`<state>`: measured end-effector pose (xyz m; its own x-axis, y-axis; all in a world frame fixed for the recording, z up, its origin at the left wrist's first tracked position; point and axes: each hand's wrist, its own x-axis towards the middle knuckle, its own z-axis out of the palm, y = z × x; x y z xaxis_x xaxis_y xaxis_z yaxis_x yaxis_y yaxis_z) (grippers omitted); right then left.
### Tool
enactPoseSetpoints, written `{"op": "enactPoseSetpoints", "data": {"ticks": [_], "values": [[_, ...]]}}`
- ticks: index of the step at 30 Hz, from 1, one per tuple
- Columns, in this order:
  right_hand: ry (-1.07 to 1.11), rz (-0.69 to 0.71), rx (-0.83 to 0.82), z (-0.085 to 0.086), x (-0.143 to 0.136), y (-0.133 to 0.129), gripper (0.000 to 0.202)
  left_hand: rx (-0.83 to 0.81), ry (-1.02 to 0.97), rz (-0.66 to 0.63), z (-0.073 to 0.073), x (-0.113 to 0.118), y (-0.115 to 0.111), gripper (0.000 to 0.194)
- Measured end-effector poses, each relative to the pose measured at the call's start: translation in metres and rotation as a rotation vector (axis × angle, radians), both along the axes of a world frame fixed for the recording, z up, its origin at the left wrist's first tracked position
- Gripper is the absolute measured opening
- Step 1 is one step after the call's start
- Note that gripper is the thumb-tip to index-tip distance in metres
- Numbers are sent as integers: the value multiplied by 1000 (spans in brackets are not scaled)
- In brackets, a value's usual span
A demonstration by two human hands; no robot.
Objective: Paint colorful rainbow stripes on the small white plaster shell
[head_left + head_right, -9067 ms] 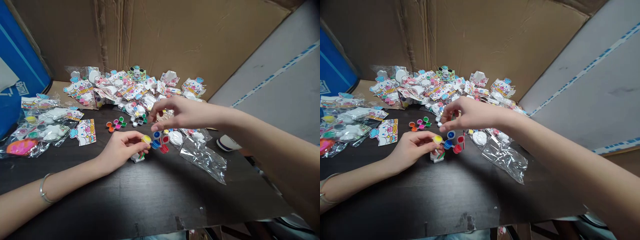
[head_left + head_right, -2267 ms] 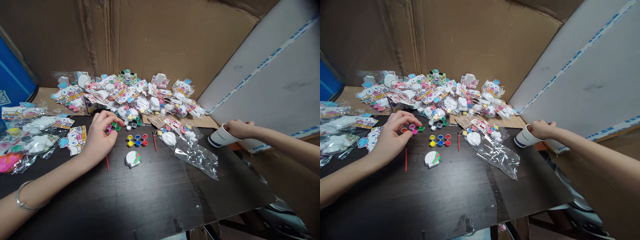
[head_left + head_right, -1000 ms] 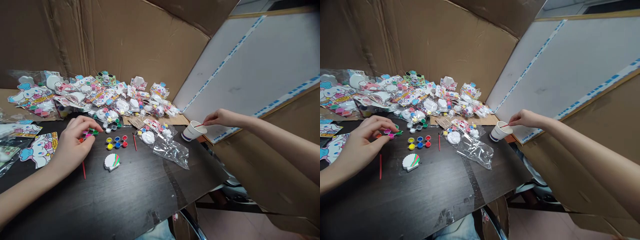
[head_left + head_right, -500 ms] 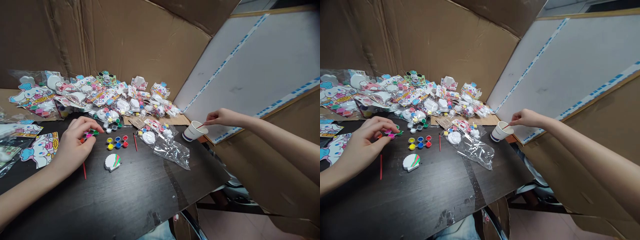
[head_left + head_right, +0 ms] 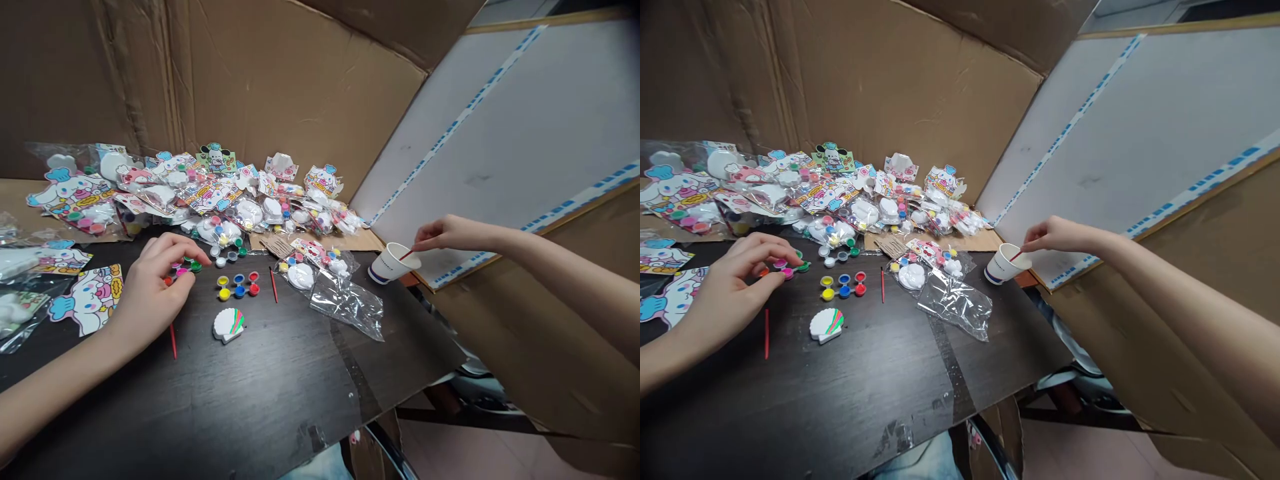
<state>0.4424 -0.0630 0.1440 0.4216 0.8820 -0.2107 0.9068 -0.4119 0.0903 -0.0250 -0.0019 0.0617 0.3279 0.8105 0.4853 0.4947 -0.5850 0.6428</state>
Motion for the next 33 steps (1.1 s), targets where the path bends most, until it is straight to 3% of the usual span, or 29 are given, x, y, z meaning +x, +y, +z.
{"op": "enactPoseSetpoints", "data": {"ticks": [5,14,20,26,33], "values": [[-20,14,49,-3,0,-3,26,-4,-2,1,1,1,-1,17],[-180,46,83,-3,-26,0,19,4,1,5,0,2,-1,17],[-253,29,-45,-11,-26,7,13,-4,10,-1,0,2,-1,17],[-330,20,-114,-17,-27,6,23,-3,13,-11,-1,2,-2,18],[-269,15,-172,-20,-36,6,23,21,10,-10,0,4,-3,18]]}}
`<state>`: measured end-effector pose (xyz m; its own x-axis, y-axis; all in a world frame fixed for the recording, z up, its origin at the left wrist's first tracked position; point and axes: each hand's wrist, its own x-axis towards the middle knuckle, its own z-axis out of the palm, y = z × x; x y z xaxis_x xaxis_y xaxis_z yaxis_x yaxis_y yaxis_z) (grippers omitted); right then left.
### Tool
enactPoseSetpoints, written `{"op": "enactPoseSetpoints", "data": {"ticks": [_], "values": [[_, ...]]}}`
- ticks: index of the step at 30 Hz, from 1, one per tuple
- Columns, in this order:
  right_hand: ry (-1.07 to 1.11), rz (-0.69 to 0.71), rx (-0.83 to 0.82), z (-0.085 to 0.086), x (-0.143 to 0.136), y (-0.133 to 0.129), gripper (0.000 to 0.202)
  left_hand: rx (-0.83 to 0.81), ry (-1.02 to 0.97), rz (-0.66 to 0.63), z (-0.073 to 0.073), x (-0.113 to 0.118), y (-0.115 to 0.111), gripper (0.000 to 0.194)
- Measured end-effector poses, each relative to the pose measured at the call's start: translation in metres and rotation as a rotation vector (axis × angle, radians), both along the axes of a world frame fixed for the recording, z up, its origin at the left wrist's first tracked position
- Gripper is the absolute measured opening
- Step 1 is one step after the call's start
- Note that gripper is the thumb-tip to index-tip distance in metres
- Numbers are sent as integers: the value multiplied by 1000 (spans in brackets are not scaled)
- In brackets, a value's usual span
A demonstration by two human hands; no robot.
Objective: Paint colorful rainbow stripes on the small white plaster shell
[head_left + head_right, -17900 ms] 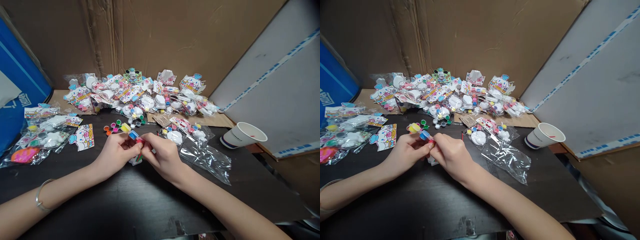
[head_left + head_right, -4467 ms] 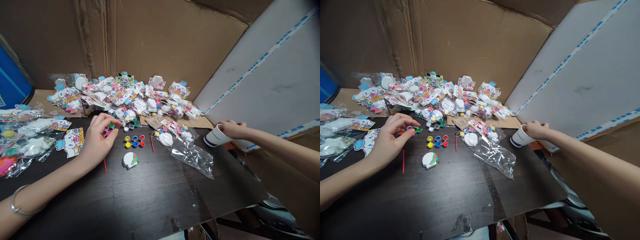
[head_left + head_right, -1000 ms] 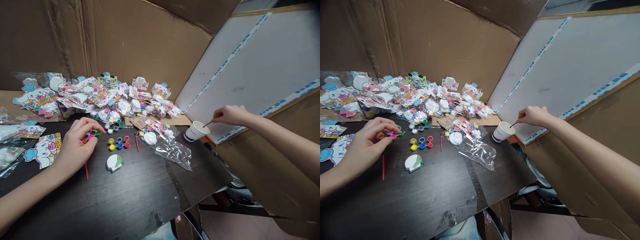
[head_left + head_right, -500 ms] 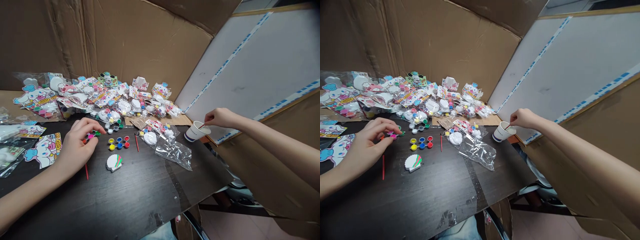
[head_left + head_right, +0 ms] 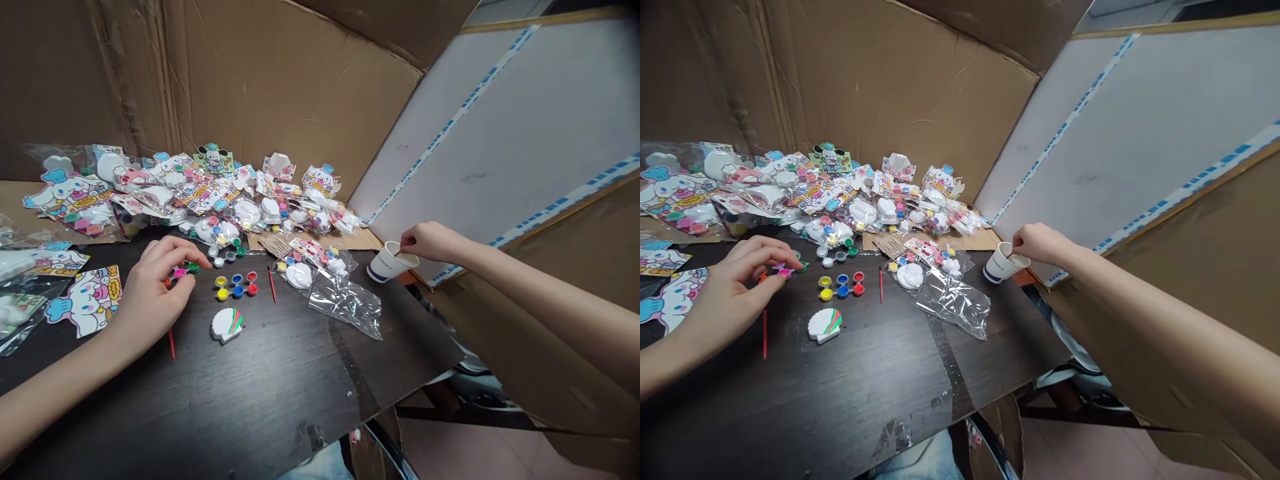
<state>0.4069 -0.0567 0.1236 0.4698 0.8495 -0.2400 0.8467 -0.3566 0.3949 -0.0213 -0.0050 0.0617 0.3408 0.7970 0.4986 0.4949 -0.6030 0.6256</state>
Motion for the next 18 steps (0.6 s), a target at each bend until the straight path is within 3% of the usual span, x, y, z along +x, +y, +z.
{"op": "enactPoseSetpoints", "data": {"ticks": [10,18], "values": [[57,-19,2,-4,0,1,23,-5,57,-16,4,-1,-4,19],[61,-3,6,0,1,-1,25,9,75,-18,-1,-4,-2,20]]}}
